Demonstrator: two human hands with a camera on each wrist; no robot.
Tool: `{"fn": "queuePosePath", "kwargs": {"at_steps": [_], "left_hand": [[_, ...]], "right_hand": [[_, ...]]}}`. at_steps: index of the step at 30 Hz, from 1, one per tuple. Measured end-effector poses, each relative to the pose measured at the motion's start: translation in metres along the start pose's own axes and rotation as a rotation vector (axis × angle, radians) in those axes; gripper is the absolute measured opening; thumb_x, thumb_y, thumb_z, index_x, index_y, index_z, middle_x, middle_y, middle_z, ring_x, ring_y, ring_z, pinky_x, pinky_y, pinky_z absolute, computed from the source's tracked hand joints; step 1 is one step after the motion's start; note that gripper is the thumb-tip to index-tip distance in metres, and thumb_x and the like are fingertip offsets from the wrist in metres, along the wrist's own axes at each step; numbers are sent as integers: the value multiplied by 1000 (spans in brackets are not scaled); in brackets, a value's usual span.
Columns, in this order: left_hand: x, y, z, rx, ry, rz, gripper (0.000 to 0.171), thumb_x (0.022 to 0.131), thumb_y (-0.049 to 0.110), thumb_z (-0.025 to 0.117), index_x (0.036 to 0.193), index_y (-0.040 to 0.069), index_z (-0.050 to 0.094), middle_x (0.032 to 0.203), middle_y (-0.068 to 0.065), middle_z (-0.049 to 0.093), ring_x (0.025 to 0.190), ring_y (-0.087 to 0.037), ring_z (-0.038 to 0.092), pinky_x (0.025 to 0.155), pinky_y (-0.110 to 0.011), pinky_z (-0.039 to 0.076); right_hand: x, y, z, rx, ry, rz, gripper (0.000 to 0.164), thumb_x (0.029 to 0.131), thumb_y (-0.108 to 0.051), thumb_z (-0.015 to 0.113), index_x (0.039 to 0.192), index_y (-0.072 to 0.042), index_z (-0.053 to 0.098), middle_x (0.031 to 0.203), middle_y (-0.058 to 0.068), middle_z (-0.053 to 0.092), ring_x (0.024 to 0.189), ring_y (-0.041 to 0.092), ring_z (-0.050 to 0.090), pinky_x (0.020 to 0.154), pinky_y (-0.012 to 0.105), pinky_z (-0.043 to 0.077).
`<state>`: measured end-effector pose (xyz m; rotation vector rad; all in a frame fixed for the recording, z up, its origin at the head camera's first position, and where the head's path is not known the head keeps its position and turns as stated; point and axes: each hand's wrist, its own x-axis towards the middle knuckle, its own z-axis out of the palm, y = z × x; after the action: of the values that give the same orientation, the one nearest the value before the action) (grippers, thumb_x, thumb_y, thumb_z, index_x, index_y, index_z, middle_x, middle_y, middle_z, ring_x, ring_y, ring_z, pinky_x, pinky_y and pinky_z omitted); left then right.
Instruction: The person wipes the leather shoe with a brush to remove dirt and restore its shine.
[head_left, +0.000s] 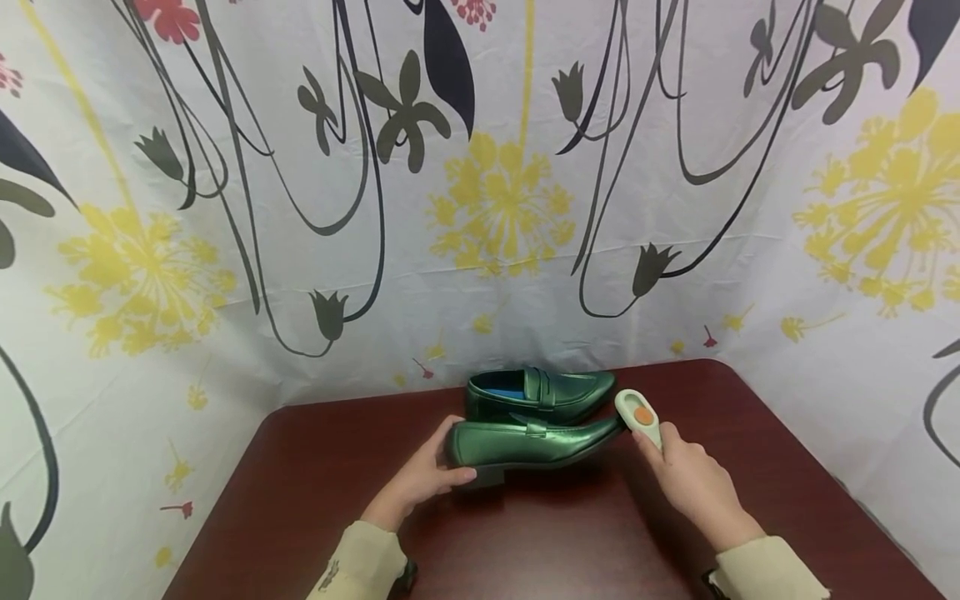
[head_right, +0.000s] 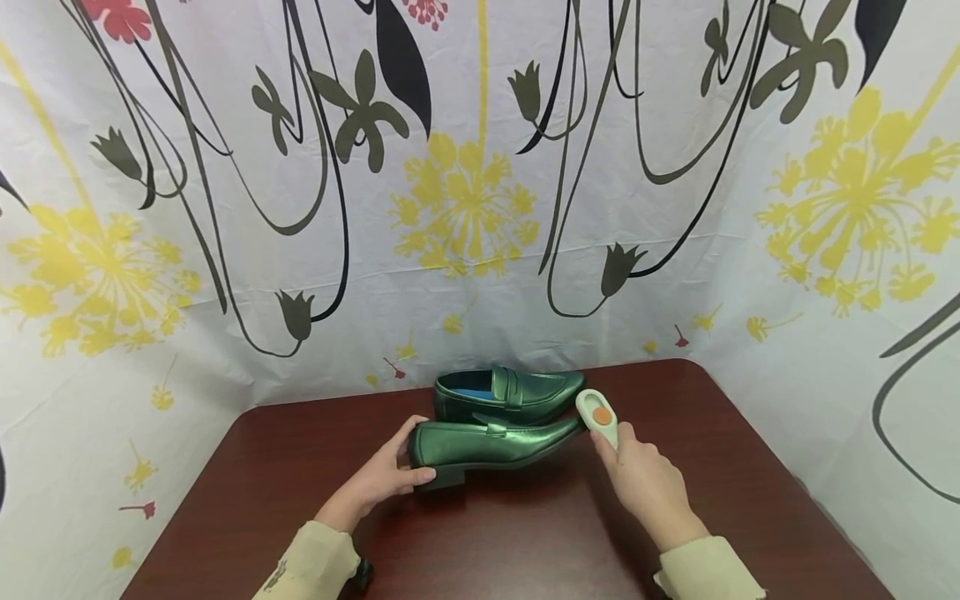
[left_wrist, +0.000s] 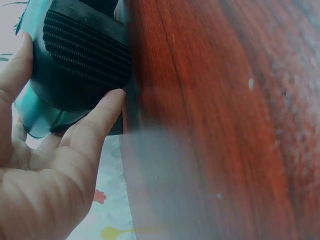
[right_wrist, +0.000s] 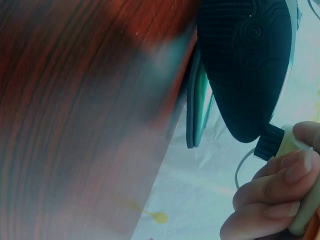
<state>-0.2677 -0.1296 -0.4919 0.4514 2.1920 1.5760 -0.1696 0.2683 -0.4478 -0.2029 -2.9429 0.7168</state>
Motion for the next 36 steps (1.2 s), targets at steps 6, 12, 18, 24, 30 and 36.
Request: {"fn": "queuePosePath", "kwargs": {"at_steps": [6, 12, 18, 24, 30, 36], "left_hand": [[0, -1, -1, -9, 3, -1, 75, 86, 31, 82, 143, 46, 38, 148, -12, 48, 124, -36, 57, 88, -56, 55], [0, -2, 0, 0, -1, 14, 74, 86, 31, 82, 143, 46, 38, 146, -12, 49, 123, -36, 57, 87, -54, 55], [-1, -4, -1, 6, 7, 9, 76, 85, 32, 82, 145, 45, 37, 149, -13, 47, 127, -38, 56, 88, -57, 55], [0, -2, 0, 5, 3, 2, 79, 85, 33, 82, 149, 40, 35, 149, -13, 47, 127, -37, 56, 85, -53, 56], [0, 0, 1, 3, 6, -5, 78, 86, 32, 82, 148, 42, 36, 150, -13, 47, 127, -36, 56, 82, -49, 55], [1, -1, 1, 1, 11, -15, 78, 86, 33, 82, 148, 42, 36, 149, -13, 47, 126, -36, 56, 82, -49, 55]], "right_hand": [[-1, -3, 3, 8, -27, 12, 71, 103, -64, 32, 124, 3, 43, 72, 12, 58, 63, 27, 60, 50, 43, 42], [-4, -6, 5, 19, -25, 13, 69, 104, -64, 32, 121, 2, 43, 72, 12, 58, 63, 28, 60, 52, 44, 43], [-5, -7, 6, 18, -34, 14, 71, 103, -65, 32, 121, 3, 44, 71, 10, 57, 62, 26, 59, 51, 42, 42], [-6, -9, 5, 31, -48, 16, 72, 103, -65, 31, 121, 4, 44, 71, 9, 57, 62, 24, 57, 52, 40, 41], [-8, -11, 4, 40, -59, 17, 74, 102, -67, 31, 120, 4, 43, 71, 9, 56, 62, 24, 57, 51, 40, 41], [-11, -13, 5, 29, -49, 17, 69, 103, -64, 33, 119, 3, 44, 71, 9, 56, 62, 25, 58, 52, 41, 41]]}}
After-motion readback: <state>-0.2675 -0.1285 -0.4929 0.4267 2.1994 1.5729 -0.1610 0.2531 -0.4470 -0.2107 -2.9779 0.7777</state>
